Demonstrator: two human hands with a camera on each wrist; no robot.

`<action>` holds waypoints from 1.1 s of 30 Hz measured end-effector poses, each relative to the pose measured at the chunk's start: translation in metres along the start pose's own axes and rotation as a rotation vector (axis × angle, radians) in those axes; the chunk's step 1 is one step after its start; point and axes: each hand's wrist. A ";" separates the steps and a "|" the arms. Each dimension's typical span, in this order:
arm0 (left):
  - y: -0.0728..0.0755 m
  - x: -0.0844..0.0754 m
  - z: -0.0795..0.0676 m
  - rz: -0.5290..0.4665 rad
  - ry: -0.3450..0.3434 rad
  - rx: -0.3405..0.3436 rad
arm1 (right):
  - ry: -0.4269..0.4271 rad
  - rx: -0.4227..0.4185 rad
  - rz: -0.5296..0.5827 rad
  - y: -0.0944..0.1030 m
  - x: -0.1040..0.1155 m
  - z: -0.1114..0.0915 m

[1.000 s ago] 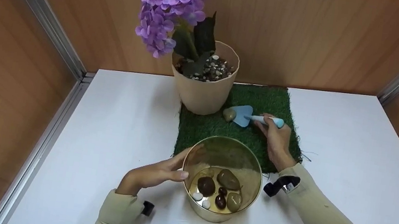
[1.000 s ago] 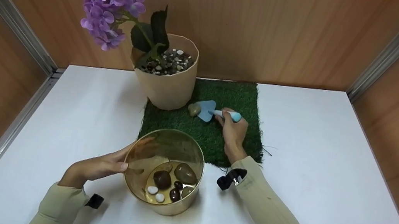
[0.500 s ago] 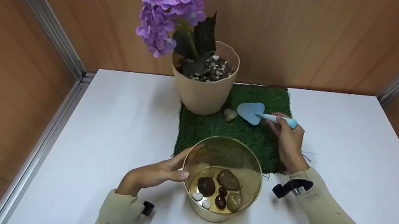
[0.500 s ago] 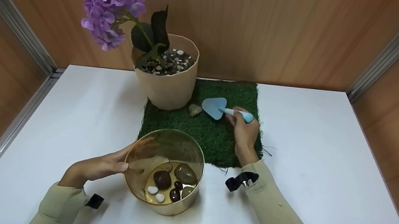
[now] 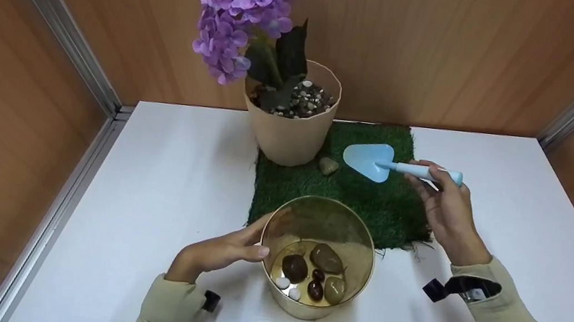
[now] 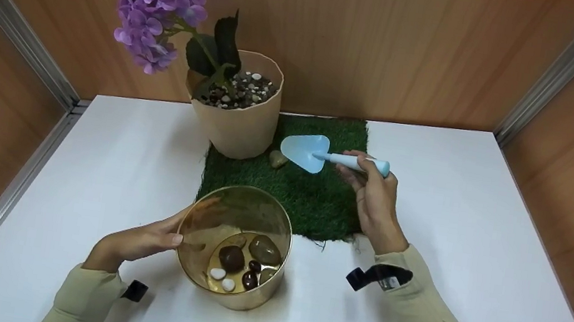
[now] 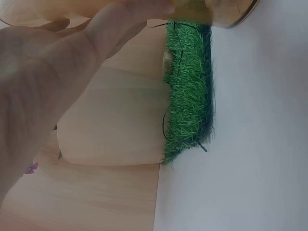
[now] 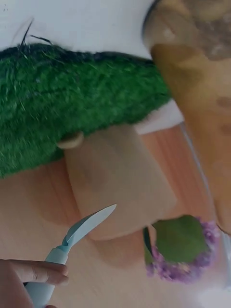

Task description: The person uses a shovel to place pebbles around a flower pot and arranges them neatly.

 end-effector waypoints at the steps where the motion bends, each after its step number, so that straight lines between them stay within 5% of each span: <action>1: 0.000 0.000 0.000 0.001 0.000 -0.002 | -0.001 0.016 0.022 -0.002 0.004 -0.003; 8: -0.001 -0.002 0.000 -0.024 -0.006 0.005 | -0.052 0.146 0.126 -0.020 0.026 -0.031; 12: 0.000 -0.001 -0.001 -0.006 0.003 0.002 | -0.061 0.214 0.044 -0.034 0.031 -0.048; 23: 0.000 -0.001 -0.001 0.000 0.003 -0.002 | -0.014 0.379 -0.322 -0.078 0.022 -0.086; 33: -0.001 0.000 0.001 -0.014 -0.004 0.001 | -0.039 0.556 -0.851 -0.106 -0.010 -0.101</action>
Point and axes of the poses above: each hand's wrist, its own z-axis towards the middle knuckle, its own y-axis out of the back of the hand, x = y × z, and after that the axes turned 13 degrees about z, right-handed
